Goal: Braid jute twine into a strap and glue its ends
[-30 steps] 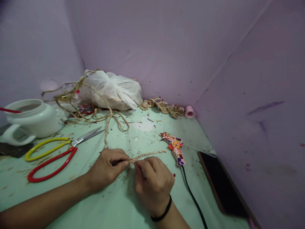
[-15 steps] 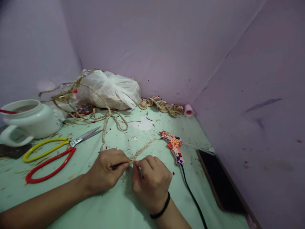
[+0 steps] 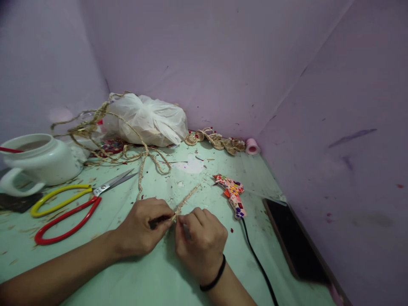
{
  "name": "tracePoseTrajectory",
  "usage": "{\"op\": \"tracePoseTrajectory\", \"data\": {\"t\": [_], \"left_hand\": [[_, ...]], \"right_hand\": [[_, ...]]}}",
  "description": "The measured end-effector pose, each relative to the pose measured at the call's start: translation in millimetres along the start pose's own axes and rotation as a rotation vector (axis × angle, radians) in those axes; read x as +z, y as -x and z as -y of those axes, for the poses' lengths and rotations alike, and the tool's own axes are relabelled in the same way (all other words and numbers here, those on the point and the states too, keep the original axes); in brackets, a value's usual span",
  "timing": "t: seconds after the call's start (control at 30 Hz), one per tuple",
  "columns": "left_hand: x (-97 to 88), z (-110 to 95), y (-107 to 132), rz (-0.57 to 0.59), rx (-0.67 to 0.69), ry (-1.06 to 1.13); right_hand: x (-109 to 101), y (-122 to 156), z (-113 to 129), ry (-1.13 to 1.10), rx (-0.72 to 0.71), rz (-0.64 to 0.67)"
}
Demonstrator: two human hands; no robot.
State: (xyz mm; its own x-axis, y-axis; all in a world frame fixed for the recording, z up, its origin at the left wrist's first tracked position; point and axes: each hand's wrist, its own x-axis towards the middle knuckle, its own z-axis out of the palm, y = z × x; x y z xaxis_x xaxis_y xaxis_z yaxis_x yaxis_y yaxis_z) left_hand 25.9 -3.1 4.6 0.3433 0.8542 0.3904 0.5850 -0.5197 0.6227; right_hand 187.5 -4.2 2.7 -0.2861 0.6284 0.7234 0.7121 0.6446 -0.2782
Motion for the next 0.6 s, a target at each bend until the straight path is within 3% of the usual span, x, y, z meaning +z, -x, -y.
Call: {"op": "tracePoseTrajectory", "data": {"t": [0.4,0.6], "left_hand": [[-0.8,2.8,-0.9,-0.040,0.063,-0.139],[2.1,4.5,-1.1,0.013,0.034,-0.128]], "right_hand": [[0.6,-1.5,0.8,0.019,-0.033,0.066],[-6.5,-5.8,8.6,-0.142,-0.087,0.109]]}}
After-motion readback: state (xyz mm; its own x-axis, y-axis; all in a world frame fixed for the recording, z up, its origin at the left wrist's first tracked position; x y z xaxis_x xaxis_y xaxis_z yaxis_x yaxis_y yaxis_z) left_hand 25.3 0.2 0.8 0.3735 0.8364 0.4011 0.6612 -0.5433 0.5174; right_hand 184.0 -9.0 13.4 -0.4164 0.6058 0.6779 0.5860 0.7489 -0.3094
